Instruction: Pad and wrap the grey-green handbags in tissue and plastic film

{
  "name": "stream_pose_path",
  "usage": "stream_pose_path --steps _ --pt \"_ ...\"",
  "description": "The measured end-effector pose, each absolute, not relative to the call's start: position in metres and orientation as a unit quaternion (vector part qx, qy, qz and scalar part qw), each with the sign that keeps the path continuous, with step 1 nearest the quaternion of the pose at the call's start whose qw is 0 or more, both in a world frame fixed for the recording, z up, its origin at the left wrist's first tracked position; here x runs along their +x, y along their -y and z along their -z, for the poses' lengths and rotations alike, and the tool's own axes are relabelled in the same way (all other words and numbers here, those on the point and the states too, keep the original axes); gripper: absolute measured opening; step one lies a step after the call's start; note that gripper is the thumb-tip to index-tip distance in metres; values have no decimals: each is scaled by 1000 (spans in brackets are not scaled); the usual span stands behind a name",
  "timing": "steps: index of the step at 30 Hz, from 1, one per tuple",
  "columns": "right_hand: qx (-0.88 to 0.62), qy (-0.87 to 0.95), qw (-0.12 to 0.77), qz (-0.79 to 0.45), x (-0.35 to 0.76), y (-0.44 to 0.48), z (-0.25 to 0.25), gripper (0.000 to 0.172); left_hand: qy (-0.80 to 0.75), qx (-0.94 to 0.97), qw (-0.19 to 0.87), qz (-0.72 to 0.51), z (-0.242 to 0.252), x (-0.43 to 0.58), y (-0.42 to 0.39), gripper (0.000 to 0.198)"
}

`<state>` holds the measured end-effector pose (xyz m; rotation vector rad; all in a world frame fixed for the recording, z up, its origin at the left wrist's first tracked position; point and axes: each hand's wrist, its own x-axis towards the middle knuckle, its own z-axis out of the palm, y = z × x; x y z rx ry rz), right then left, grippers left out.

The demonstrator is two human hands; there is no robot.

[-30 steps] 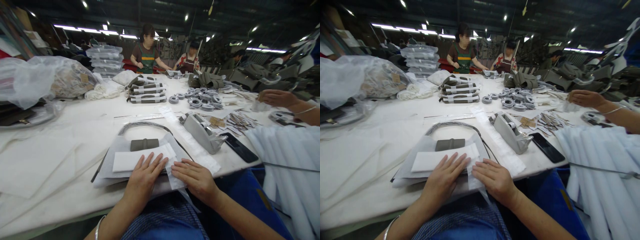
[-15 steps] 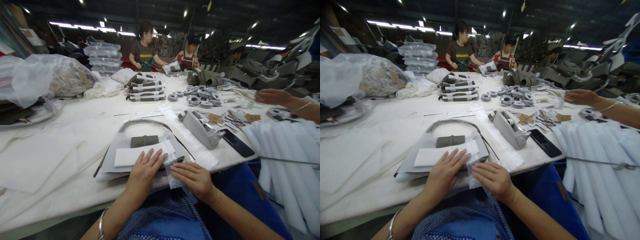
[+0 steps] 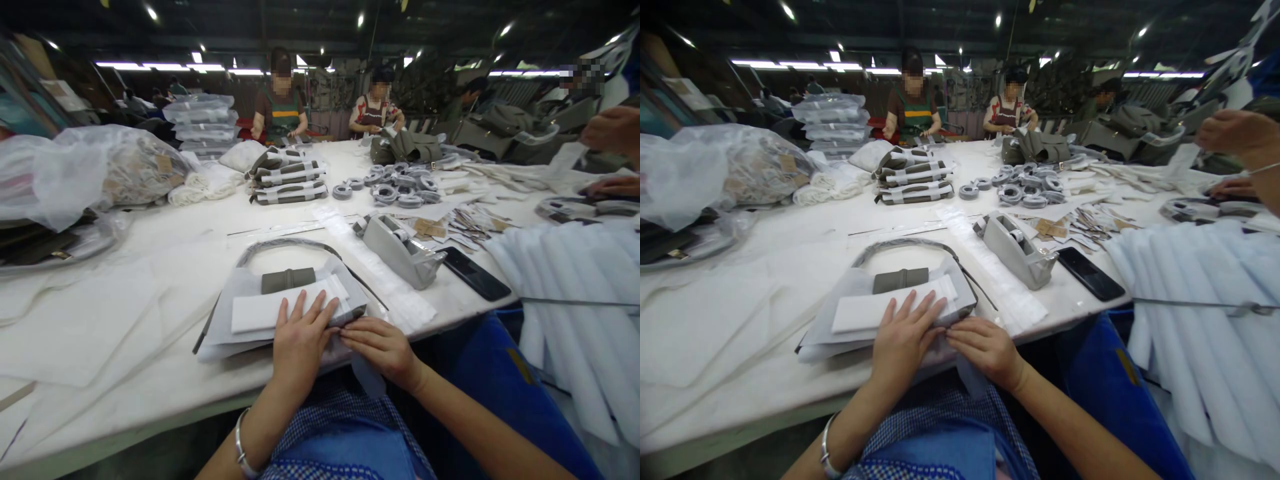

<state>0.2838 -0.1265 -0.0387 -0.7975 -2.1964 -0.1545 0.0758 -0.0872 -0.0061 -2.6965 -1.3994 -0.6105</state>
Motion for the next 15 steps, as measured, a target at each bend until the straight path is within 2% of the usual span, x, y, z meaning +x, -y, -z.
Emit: stream_pose_path --steps 4,9,13,15 --pt "-324 864 383 31 286 134 34 38 450 -870 40 197 13 75 87 49" --pt "-459 766 450 -25 288 167 30 28 448 -870 30 204 11 73 89 50" --pt "-500 749 427 -83 281 194 44 63 445 -872 25 204 8 73 89 53" --pt "-521 734 425 -99 275 200 53 68 444 -873 25 202 7 74 89 53"
